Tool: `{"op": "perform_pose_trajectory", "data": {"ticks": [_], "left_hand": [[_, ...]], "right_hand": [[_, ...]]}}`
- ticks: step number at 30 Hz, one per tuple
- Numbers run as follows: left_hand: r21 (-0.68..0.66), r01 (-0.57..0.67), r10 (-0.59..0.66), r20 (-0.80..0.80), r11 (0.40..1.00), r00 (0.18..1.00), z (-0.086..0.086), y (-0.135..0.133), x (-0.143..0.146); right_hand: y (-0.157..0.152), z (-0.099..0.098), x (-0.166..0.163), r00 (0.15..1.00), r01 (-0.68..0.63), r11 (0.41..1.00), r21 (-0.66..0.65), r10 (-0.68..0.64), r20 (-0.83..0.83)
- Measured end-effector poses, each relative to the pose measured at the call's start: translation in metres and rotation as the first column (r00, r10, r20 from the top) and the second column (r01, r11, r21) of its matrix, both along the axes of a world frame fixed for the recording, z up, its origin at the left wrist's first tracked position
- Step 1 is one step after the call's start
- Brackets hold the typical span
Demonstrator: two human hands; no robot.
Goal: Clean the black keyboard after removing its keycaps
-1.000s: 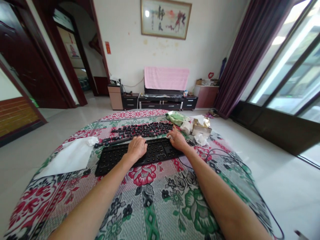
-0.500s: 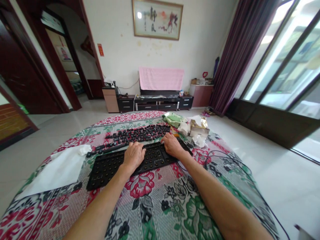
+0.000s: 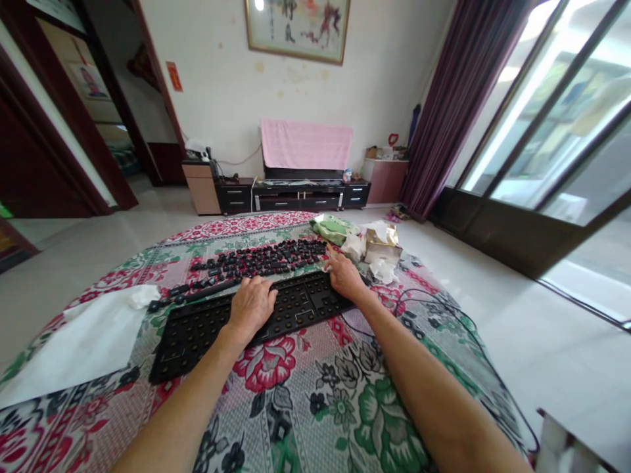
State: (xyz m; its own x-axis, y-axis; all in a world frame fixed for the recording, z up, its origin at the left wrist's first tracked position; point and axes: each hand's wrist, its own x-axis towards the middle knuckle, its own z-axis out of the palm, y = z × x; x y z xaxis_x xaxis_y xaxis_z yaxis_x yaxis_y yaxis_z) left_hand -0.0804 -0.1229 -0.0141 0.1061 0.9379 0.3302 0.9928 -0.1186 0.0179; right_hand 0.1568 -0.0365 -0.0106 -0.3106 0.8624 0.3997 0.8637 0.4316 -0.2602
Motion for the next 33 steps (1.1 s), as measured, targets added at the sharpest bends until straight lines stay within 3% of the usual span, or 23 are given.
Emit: {"op": "perform_pose_trajectory", "data": {"ticks": [4, 7, 12, 15, 24, 29, 33], "left_hand": [[0.001, 0.002, -0.002, 0.009, 1.0, 1.0, 0.0, 0.0, 0.001], [0.0, -0.005, 0.005, 0.018, 1.0, 1.0, -0.001, 0.001, 0.001], [-0.017, -0.013, 0.013, 0.031, 1.0, 0.999, 0.0, 0.0, 0.001], [-0.03, -0.01, 0.011, 0.042, 1.0, 0.999, 0.002, 0.0, 0.001], [-0.037, -0.003, 0.005, 0.066, 0.999, 0.998, 0.003, 0.0, 0.001], [-0.039, -0.015, 0.018, 0.067, 0.999, 0.998, 0.004, 0.0, 0.002], [-0.035, -0.009, 0.01, 0.024, 0.999, 1.0, 0.003, 0.0, 0.001]], "right_hand": [[0.008, 0.004, 0.014, 0.947, 0.193, 0.981, 0.016, -0.183, -0.263], [0.01, 0.004, 0.017, 0.921, 0.239, 0.97, -0.033, -0.237, -0.31], [0.0, -0.001, 0.0, 0.988, -0.067, 0.996, 0.057, 0.074, -0.137], [-0.006, -0.001, -0.007, 0.991, -0.137, 0.989, 0.059, 0.137, 0.006], [0.0, 0.004, 0.014, 0.974, 0.218, 0.975, -0.044, -0.215, 0.071], [-0.003, 0.002, 0.002, 0.99, 0.119, 0.992, -0.04, -0.116, 0.075], [-0.011, -0.001, -0.018, 0.994, -0.08, 0.997, 0.006, 0.08, 0.069]]}}
